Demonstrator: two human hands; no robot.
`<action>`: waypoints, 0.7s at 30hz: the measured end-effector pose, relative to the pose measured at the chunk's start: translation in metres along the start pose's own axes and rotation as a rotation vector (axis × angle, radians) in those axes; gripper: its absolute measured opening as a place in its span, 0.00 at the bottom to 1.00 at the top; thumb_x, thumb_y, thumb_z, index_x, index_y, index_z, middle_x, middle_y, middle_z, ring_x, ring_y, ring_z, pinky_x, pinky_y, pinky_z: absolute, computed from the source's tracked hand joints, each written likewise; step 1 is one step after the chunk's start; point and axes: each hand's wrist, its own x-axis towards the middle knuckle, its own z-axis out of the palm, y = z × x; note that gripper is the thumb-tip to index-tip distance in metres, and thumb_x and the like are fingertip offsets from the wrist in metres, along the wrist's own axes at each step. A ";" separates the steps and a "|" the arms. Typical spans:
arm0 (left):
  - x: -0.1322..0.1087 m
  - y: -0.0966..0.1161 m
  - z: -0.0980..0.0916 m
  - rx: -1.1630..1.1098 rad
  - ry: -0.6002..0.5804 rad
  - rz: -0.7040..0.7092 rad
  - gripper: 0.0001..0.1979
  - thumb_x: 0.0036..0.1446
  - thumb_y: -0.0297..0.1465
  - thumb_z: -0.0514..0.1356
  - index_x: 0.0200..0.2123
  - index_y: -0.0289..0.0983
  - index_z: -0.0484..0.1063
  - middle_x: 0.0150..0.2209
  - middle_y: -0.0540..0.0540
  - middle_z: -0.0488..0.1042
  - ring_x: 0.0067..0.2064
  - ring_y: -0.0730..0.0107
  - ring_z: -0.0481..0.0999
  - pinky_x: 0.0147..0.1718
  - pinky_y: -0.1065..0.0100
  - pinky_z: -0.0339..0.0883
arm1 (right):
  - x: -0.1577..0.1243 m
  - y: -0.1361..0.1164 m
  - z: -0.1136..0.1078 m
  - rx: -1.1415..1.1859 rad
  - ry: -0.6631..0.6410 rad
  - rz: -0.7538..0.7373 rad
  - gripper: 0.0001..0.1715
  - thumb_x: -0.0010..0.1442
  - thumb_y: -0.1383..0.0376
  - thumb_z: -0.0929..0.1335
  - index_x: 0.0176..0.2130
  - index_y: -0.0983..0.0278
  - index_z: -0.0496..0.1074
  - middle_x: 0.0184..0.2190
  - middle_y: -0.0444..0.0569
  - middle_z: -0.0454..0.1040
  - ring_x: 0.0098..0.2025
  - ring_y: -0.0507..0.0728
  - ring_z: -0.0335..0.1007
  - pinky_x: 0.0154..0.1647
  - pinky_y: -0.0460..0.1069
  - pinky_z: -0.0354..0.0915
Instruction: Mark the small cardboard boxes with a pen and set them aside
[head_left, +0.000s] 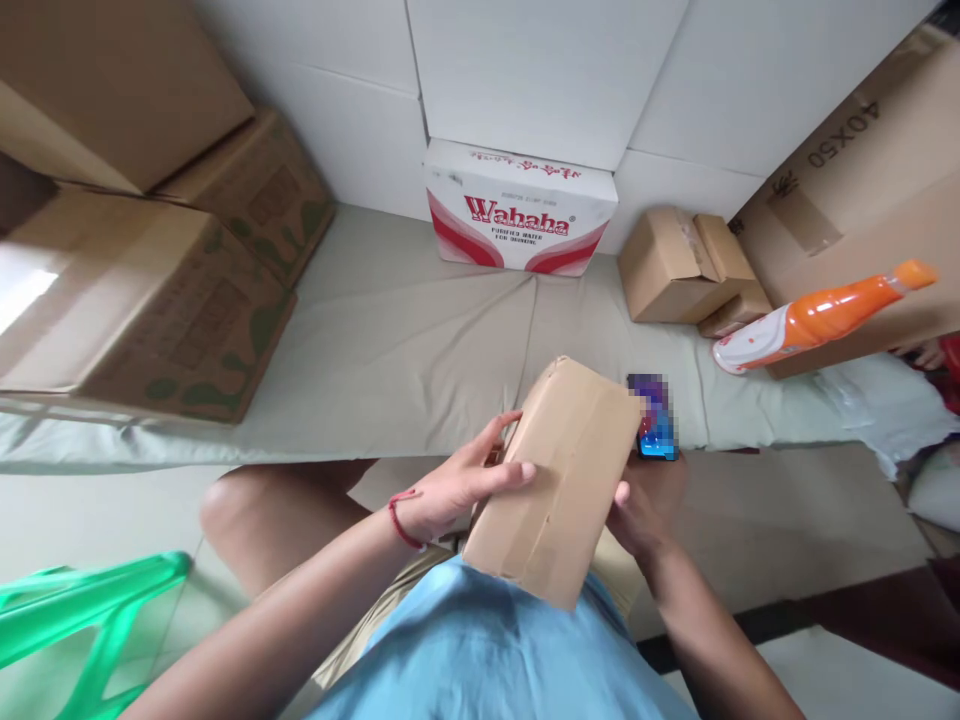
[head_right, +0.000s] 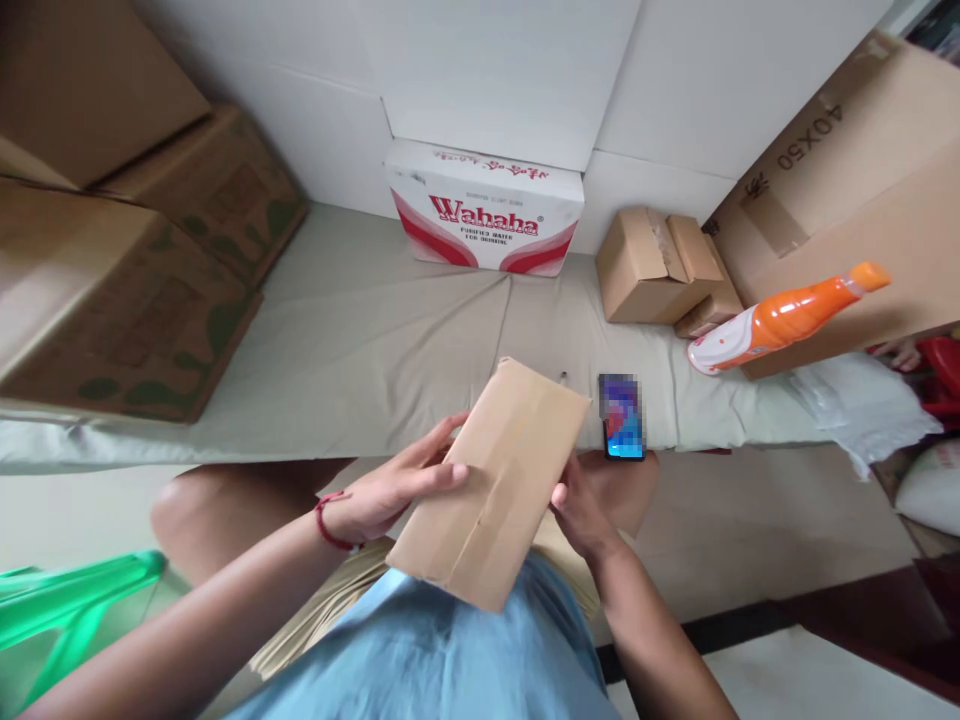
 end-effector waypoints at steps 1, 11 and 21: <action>0.002 0.000 -0.001 0.120 0.047 0.003 0.55 0.50 0.54 0.74 0.75 0.45 0.58 0.58 0.34 0.78 0.59 0.39 0.80 0.55 0.44 0.75 | -0.004 0.002 0.001 0.046 -0.003 0.038 0.62 0.52 0.26 0.74 0.73 0.53 0.68 0.63 0.58 0.79 0.71 0.73 0.71 0.67 0.69 0.73; 0.028 0.024 0.006 0.599 0.091 0.116 0.60 0.41 0.49 0.75 0.76 0.41 0.60 0.53 0.37 0.76 0.56 0.39 0.75 0.58 0.41 0.71 | -0.001 0.003 -0.015 -0.003 0.173 -0.023 0.68 0.50 0.24 0.74 0.73 0.59 0.64 0.62 0.62 0.79 0.68 0.77 0.72 0.67 0.74 0.71; 0.032 -0.005 0.010 -0.156 0.202 0.011 0.55 0.46 0.52 0.74 0.73 0.43 0.57 0.53 0.38 0.77 0.53 0.46 0.81 0.51 0.51 0.75 | -0.008 0.002 0.013 -0.094 0.279 0.022 0.55 0.68 0.31 0.64 0.78 0.57 0.52 0.75 0.61 0.64 0.75 0.71 0.65 0.71 0.69 0.69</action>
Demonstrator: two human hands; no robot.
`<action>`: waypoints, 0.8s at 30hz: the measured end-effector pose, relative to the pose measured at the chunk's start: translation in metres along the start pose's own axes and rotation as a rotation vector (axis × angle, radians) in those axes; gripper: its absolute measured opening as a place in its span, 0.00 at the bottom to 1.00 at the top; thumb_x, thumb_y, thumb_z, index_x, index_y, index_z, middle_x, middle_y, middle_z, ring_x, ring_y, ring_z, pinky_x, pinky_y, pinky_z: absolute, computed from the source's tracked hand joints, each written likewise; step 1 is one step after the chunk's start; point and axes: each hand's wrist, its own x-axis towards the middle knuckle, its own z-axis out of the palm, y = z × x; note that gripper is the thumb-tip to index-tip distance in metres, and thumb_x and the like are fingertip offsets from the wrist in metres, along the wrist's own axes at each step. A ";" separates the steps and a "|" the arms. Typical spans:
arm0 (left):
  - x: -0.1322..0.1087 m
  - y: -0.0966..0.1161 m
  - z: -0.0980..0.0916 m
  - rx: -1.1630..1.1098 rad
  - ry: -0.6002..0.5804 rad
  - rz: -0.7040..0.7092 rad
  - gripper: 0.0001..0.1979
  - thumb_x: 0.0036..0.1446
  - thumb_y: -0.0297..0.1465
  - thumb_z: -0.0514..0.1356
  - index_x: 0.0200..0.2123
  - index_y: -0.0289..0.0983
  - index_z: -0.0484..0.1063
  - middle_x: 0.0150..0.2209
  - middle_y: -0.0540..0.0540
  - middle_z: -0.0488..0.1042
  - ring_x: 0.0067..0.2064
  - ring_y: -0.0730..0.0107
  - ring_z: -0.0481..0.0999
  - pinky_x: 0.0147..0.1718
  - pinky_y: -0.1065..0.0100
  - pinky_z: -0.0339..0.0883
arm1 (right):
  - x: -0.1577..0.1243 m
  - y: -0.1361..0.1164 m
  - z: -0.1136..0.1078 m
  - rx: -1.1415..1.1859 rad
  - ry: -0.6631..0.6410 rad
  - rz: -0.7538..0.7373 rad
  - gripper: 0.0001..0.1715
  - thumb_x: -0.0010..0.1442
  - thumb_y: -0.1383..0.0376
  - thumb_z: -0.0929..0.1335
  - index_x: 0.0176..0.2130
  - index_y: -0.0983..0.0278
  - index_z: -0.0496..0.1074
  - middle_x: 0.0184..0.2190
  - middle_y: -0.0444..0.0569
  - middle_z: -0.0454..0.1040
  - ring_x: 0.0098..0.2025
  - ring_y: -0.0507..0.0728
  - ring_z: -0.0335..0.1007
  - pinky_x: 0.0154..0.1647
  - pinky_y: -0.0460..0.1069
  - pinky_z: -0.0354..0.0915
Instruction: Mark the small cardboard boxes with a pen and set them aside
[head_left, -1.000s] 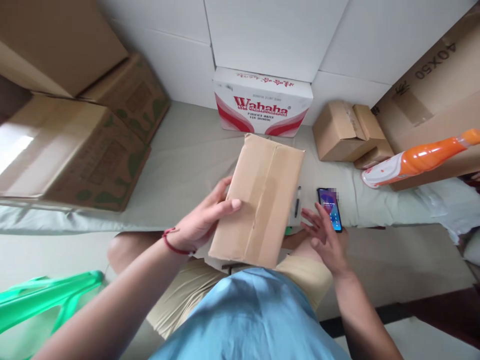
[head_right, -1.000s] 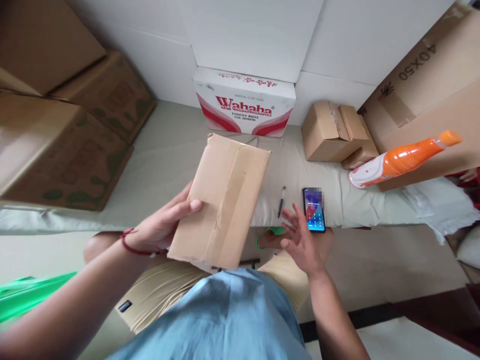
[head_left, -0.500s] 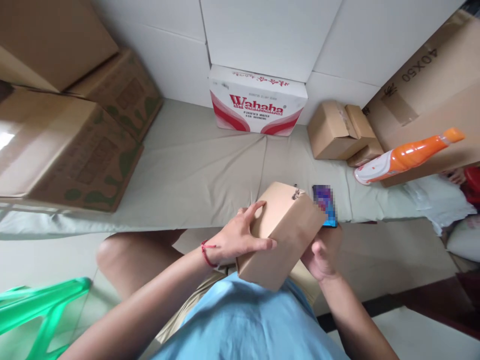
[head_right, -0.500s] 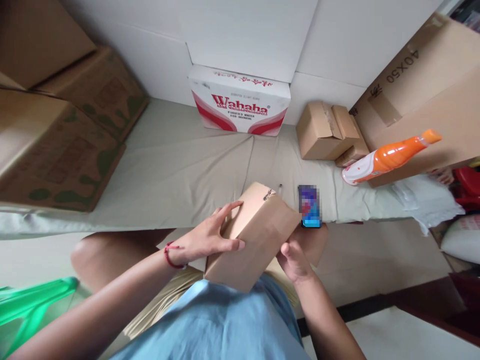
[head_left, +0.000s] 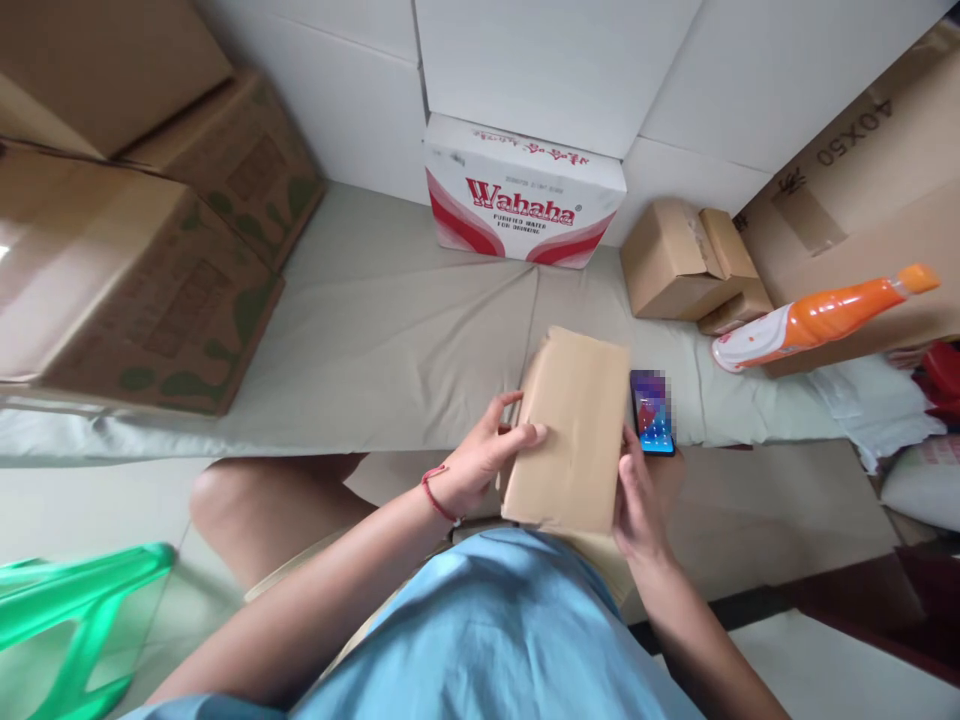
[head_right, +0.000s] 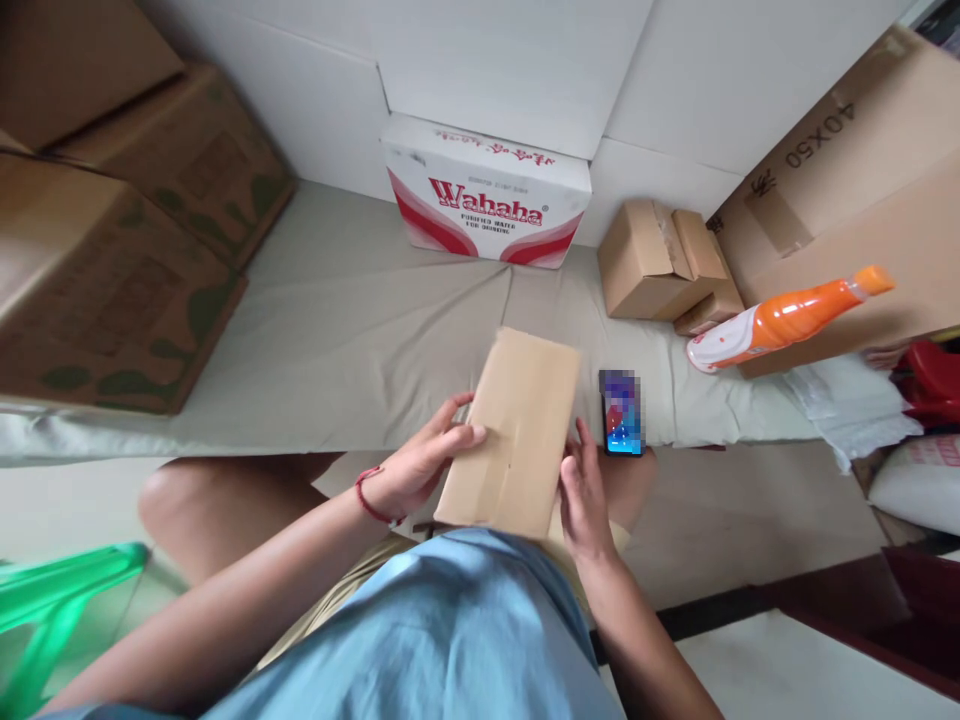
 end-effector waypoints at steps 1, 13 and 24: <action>0.000 -0.003 0.001 -0.042 0.074 0.017 0.55 0.47 0.53 0.74 0.73 0.43 0.56 0.53 0.38 0.78 0.54 0.46 0.81 0.52 0.51 0.75 | -0.005 -0.003 0.002 -0.056 0.039 -0.069 0.56 0.67 0.32 0.67 0.78 0.56 0.51 0.76 0.61 0.62 0.77 0.71 0.61 0.73 0.70 0.66; 0.011 -0.010 -0.006 -0.194 0.540 0.195 0.57 0.46 0.55 0.76 0.71 0.44 0.53 0.59 0.37 0.78 0.55 0.51 0.82 0.46 0.59 0.77 | 0.027 -0.017 0.076 -0.924 -0.064 -0.537 0.73 0.51 0.35 0.80 0.80 0.56 0.52 0.80 0.70 0.41 0.78 0.92 0.43 0.69 0.88 0.52; -0.017 -0.020 -0.051 -0.050 0.515 0.228 0.38 0.48 0.56 0.74 0.54 0.40 0.73 0.60 0.36 0.74 0.64 0.47 0.74 0.53 0.54 0.77 | 0.053 -0.071 0.025 -0.888 0.111 -0.634 0.50 0.60 0.43 0.75 0.71 0.60 0.64 0.62 0.62 0.71 0.64 0.72 0.70 0.66 0.69 0.70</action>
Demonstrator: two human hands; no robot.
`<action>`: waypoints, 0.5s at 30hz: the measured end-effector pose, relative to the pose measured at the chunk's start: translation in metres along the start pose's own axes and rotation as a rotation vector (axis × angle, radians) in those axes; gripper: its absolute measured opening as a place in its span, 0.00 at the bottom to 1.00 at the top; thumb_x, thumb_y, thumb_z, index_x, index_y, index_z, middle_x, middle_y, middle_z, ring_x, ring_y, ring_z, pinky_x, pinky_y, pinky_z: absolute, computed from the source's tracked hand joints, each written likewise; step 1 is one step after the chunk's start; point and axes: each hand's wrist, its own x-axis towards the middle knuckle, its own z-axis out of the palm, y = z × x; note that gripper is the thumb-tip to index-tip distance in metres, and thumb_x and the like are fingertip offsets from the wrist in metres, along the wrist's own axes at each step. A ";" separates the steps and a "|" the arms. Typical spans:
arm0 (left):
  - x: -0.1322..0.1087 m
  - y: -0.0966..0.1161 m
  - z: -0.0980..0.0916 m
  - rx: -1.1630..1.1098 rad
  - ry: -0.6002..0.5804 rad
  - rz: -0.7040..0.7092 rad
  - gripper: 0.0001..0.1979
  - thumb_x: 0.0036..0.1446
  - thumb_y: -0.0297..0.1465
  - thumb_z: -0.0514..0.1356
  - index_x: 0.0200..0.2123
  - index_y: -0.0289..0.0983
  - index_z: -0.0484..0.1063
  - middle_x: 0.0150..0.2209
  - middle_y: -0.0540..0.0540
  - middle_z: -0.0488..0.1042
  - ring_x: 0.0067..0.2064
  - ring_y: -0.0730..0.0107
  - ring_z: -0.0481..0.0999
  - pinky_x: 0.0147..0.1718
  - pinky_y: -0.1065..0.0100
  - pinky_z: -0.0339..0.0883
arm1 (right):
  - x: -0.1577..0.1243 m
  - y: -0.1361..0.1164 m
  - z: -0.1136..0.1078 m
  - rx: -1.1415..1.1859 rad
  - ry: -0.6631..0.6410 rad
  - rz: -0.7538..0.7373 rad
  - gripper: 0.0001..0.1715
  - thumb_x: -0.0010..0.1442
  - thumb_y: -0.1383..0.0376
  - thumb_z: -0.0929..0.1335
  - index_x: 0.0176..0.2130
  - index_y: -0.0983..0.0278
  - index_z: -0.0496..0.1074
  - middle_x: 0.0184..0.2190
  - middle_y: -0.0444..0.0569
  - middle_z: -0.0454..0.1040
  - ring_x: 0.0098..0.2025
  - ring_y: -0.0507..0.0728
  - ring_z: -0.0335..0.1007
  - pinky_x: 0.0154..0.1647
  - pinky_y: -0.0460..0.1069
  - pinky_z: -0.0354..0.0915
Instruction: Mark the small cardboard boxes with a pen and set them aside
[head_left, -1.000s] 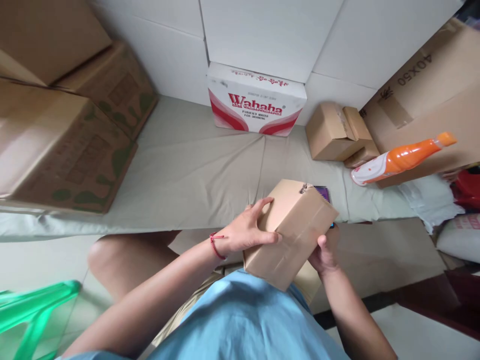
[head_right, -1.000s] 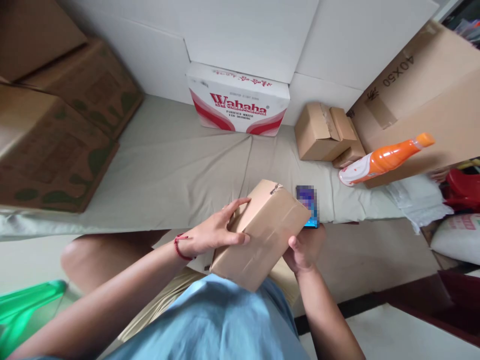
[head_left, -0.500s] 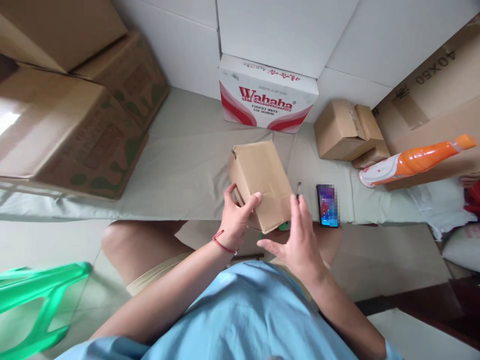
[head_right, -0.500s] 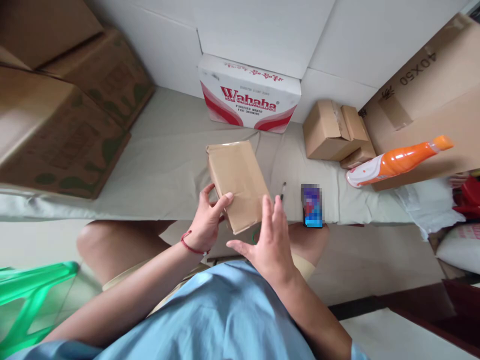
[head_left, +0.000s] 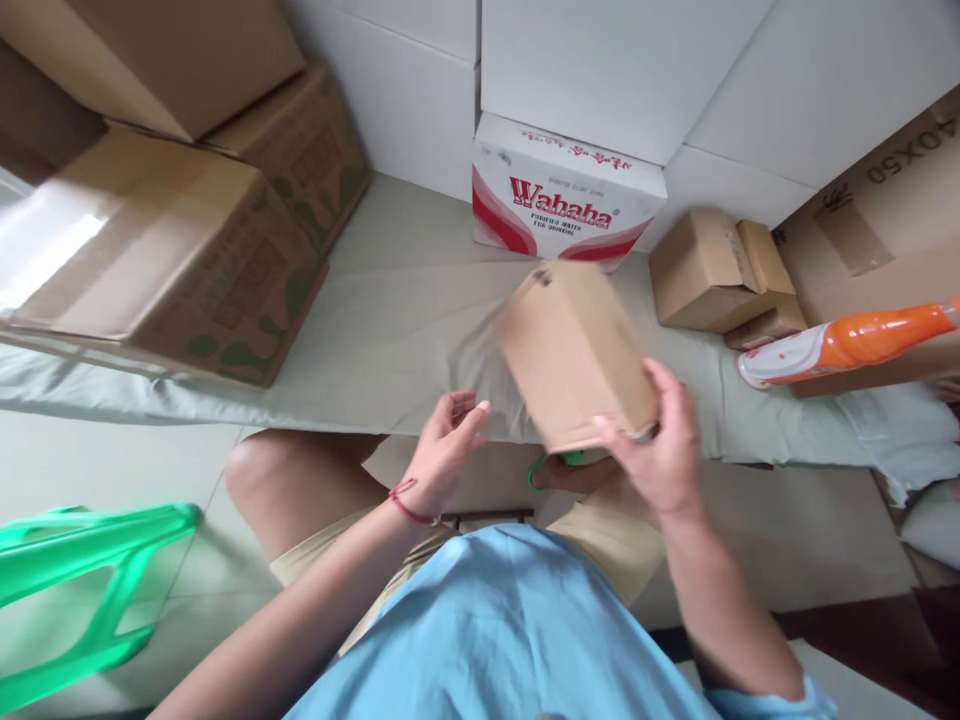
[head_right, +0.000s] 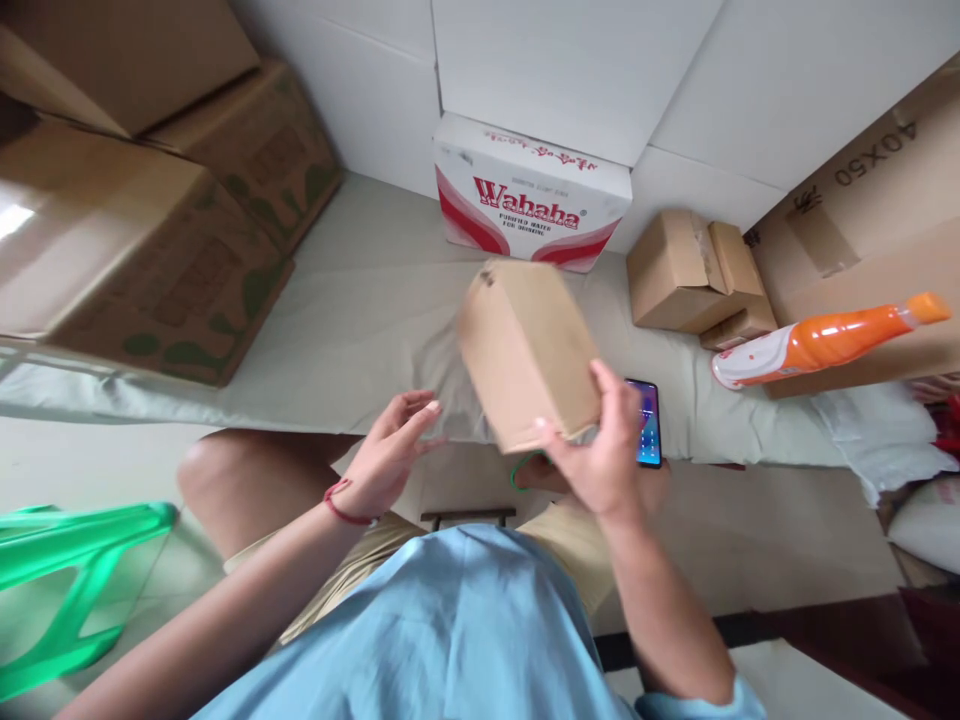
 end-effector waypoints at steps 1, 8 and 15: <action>-0.001 -0.003 -0.010 -0.016 0.030 0.004 0.36 0.46 0.56 0.75 0.50 0.39 0.74 0.57 0.38 0.76 0.62 0.50 0.75 0.52 0.55 0.78 | 0.015 0.016 -0.021 -0.029 0.045 0.008 0.51 0.60 0.42 0.75 0.72 0.61 0.64 0.64 0.62 0.72 0.65 0.72 0.71 0.66 0.69 0.69; -0.013 -0.037 -0.069 -0.085 0.212 -0.095 0.31 0.35 0.50 0.82 0.36 0.36 0.78 0.41 0.47 0.76 0.47 0.63 0.76 0.44 0.65 0.80 | 0.200 0.141 -0.152 -0.383 0.437 0.188 0.56 0.59 0.42 0.74 0.69 0.76 0.65 0.66 0.69 0.70 0.64 0.67 0.72 0.57 0.64 0.66; -0.025 -0.059 -0.080 -0.130 0.287 -0.122 0.31 0.31 0.49 0.83 0.33 0.36 0.79 0.39 0.46 0.78 0.44 0.64 0.78 0.41 0.67 0.80 | 0.304 0.182 -0.153 -0.376 0.445 0.552 0.60 0.67 0.35 0.57 0.69 0.85 0.60 0.70 0.78 0.60 0.62 0.64 0.73 0.41 0.65 0.60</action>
